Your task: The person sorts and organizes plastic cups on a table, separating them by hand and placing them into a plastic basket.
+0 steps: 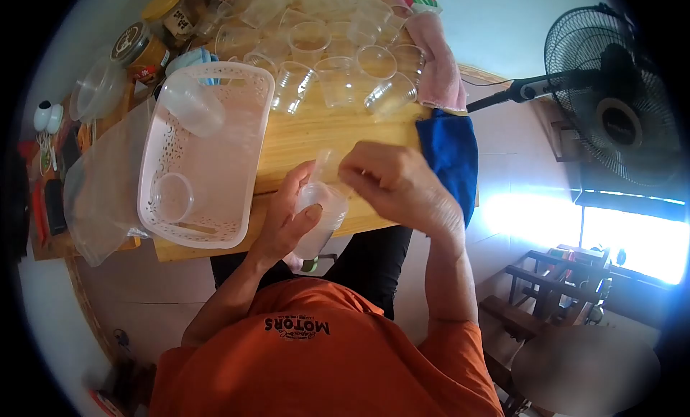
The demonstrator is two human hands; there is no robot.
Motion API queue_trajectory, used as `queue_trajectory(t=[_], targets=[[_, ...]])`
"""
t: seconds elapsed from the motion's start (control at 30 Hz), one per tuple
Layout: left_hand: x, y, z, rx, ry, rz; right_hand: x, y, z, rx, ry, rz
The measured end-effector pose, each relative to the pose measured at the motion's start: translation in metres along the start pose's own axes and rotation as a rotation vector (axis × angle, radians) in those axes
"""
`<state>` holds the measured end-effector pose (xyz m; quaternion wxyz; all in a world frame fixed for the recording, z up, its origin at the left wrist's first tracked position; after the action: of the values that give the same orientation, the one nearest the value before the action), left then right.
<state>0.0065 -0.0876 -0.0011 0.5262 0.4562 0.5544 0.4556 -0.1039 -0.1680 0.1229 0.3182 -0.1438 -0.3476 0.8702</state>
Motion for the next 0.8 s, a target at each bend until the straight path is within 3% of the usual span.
queue_trajectory(t=[0.1,0.23,0.3,0.33,0.6,0.67,0.8], targets=[[0.002,-0.001,0.0,0.03,-0.049,0.127,-0.018,0.014,0.023,-0.069,0.101,-0.08],[0.001,0.002,-0.002,-0.003,-0.124,0.193,-0.067,0.026,0.08,0.007,0.5,-0.028],[0.001,0.006,-0.001,-0.007,-0.076,0.094,-0.083,0.025,0.1,-0.301,0.668,-0.081],[0.001,0.006,-0.001,-0.012,-0.07,0.091,-0.089,0.022,0.105,-0.346,0.732,0.003],[0.001,0.008,-0.001,0.002,-0.107,0.124,-0.057,0.012,0.049,-0.095,0.478,0.156],[0.001,0.008,-0.001,-0.001,-0.117,0.14,-0.04,0.015,0.023,-0.215,0.246,-0.026],[0.002,0.007,-0.002,0.012,-0.105,0.138,-0.005,0.012,0.001,-0.195,-0.016,-0.075]])
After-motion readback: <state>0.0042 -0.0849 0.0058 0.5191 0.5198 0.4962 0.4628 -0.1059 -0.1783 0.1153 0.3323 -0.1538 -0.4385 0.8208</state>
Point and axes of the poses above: each hand's wrist, its own x-axis away from the middle knuckle, its own z-axis out of the back of the hand, y = z × x, the point moved 8 cm from there along -x, towards the middle knuckle, and after that the axes turned 2 degrees about -x, right-handed, at the moved point
